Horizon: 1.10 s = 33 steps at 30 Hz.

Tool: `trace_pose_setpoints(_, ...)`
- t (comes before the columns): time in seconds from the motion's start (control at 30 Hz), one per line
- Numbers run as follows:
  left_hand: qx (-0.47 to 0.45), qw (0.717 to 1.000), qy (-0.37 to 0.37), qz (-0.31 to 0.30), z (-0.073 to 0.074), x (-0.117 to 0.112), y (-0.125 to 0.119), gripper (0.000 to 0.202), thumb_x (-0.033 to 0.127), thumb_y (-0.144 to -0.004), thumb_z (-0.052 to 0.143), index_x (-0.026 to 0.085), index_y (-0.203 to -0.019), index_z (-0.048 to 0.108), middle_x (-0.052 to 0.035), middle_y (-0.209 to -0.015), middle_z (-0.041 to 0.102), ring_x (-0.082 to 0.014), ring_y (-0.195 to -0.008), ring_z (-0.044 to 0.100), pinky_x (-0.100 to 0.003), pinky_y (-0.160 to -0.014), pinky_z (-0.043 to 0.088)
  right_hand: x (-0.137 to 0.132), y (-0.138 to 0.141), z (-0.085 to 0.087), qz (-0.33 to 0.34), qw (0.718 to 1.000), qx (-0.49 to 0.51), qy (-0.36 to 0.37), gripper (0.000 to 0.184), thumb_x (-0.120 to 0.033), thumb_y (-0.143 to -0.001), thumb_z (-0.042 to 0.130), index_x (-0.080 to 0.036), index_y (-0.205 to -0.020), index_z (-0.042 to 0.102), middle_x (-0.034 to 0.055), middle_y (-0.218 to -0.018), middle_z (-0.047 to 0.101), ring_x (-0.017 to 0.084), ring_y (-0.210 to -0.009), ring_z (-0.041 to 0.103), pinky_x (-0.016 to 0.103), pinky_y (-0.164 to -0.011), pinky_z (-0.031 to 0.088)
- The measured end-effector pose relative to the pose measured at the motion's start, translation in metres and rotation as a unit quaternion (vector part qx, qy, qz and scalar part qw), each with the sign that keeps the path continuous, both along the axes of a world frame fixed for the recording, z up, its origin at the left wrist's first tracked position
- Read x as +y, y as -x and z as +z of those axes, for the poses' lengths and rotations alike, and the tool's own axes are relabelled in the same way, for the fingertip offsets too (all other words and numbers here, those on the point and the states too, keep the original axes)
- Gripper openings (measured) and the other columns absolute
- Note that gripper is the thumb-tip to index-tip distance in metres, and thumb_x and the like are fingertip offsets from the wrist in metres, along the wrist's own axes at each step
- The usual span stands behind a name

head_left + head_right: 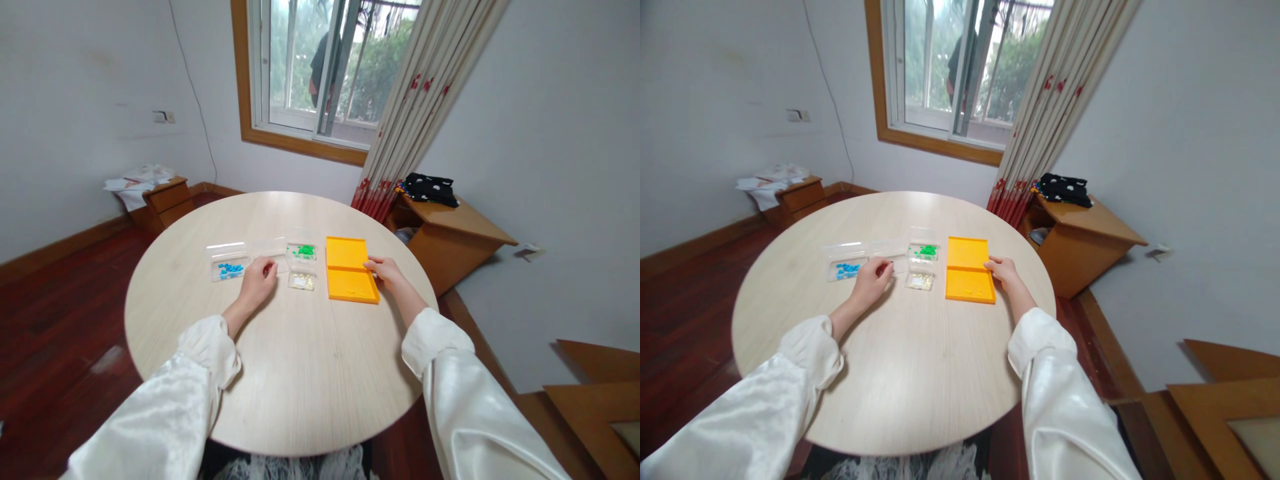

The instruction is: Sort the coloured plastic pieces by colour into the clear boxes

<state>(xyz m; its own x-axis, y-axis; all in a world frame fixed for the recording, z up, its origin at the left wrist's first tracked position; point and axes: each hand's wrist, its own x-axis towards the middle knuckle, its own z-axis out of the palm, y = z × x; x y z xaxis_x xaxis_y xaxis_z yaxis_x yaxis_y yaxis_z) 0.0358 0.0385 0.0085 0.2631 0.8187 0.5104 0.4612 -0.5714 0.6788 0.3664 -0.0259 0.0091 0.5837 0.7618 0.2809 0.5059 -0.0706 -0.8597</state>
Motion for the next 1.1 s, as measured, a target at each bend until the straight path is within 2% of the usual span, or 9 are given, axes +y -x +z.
trace_pose_setpoints(0.17, 0.002, 1.0, -0.006, 0.012, -0.002, 0.002, 0.0, 0.017, 0.027, -0.081, 0.045, 0.016, -0.072, 0.055, -0.003, -0.07, 0.057, -0.0149, -0.065, 0.049, -0.027, -0.064, 0.037, -0.016, -0.011, -0.003, 0.025, 0.987, 0.158, -0.013, 0.039, -0.031, -0.062, 0.068, -0.013, -0.096, 0.067, 0.0102, -0.087, 0.071, 0.017, -0.068, 0.061, 0.029, -0.058, 0.046)
trace_pose_setpoints(0.4, -0.008, 1.0, -0.014, 0.024, -0.006, 0.005, 0.002, 0.017, 0.027, -0.079, 0.047, 0.016, -0.071, 0.056, -0.0025, -0.067, 0.058, -0.0143, -0.062, 0.05, -0.026, -0.062, 0.038, -0.057, -0.009, -0.002, 0.092, 0.987, 0.128, -0.017, 0.028, -0.033, -0.049, 0.076, -0.016, -0.07, 0.07, 0.0061, -0.076, 0.071, 0.019, -0.075, 0.063, 0.032, -0.07, 0.049)
trace_pose_setpoints(0.53, -0.014, 0.999, -0.016, 0.025, -0.005, 0.005, 0.004, 0.018, 0.028, -0.079, 0.047, 0.016, -0.07, 0.056, -0.0025, -0.067, 0.058, -0.0145, -0.062, 0.05, -0.026, -0.062, 0.038, -0.072, -0.006, 0.002, 0.145, 0.983, 0.111, 0.02, 0.029, -0.035, -0.055, 0.073, -0.016, -0.077, 0.073, 0.009, -0.084, 0.072, 0.023, -0.083, 0.065, 0.038, -0.079, 0.05)
trace_pose_setpoints(0.63, -0.015, 0.999, -0.018, 0.031, -0.006, 0.005, 0.005, 0.018, 0.029, -0.079, 0.047, 0.016, -0.071, 0.057, -0.0029, -0.067, 0.059, -0.0146, -0.062, 0.05, -0.026, -0.061, 0.038, -0.079, -0.003, 0.01, 0.155, 0.985, 0.039, 0.065, 0.029, -0.036, -0.067, 0.065, -0.015, -0.086, 0.073, 0.0122, -0.096, 0.072, 0.024, -0.093, 0.064, 0.042, -0.088, 0.047)
trace_pose_setpoints(0.73, -0.012, 0.999, -0.019, 0.037, -0.008, 0.007, 0.006, 0.019, 0.029, -0.08, 0.047, 0.016, -0.071, 0.058, -0.0028, -0.067, 0.059, -0.0145, -0.062, 0.05, -0.026, -0.061, 0.037, -0.089, 0.01, 0.02, 0.157, 0.98, -0.095, 0.076, 0.032, -0.037, -0.078, 0.056, -0.016, -0.096, 0.072, 0.0144, -0.111, 0.067, 0.025, -0.108, 0.059, 0.044, -0.098, 0.042)
trace_pose_setpoints(0.8, -0.009, 0.999, -0.02, 0.039, -0.009, 0.008, 0.006, 0.02, 0.029, -0.08, 0.047, 0.016, -0.071, 0.058, -0.0026, -0.067, 0.058, -0.0145, -0.062, 0.05, -0.026, -0.06, 0.037, -0.098, 0.027, 0.022, 0.186, 0.96, -0.192, 0.08, 0.039, -0.04, -0.083, 0.052, -0.019, -0.113, 0.066, 0.0138, -0.127, 0.057, 0.025, -0.119, 0.052, 0.045, -0.103, 0.037)
trace_pose_setpoints(0.93, -0.008, 0.999, -0.023, 0.045, -0.009, 0.008, 0.006, 0.019, 0.029, -0.081, 0.046, 0.016, -0.07, 0.056, -0.0023, -0.066, 0.057, -0.0147, -0.061, 0.049, -0.026, -0.06, 0.037, -0.114, 0.065, 0.015, 0.246, 0.886, -0.369, 0.133, 0.05, -0.044, -0.086, 0.05, -0.029, -0.134, 0.046, 0.0087, -0.143, 0.042, 0.025, -0.134, 0.034, 0.05, -0.108, 0.026)
trace_pose_setpoints(1.0, -0.007, 0.998, -0.026, 0.048, -0.009, 0.007, 0.007, 0.019, 0.028, -0.08, 0.046, 0.016, -0.069, 0.056, -0.0023, -0.066, 0.057, -0.0149, -0.062, 0.049, -0.027, -0.061, 0.037, -0.116, 0.075, 0.009, 0.231, 0.862, -0.424, 0.153, 0.054, -0.042, -0.088, 0.049, -0.028, -0.139, 0.04, 0.0096, -0.145, 0.04, 0.025, -0.136, 0.031, 0.049, -0.109, 0.024)
trace_pose_setpoints(1.1, -0.005, 0.998, -0.034, 0.052, -0.008, 0.004, 0.007, 0.017, 0.026, -0.08, 0.046, 0.016, -0.069, 0.055, -0.0032, -0.067, 0.057, -0.0155, -0.063, 0.05, -0.027, -0.062, 0.038, -0.106, 0.074, 0.004, 0.182, 0.846, -0.465, 0.186, 0.055, -0.043, -0.089, 0.046, -0.026, -0.14, 0.037, 0.0118, -0.146, 0.038, 0.025, -0.136, 0.032, 0.047, -0.109, 0.024)
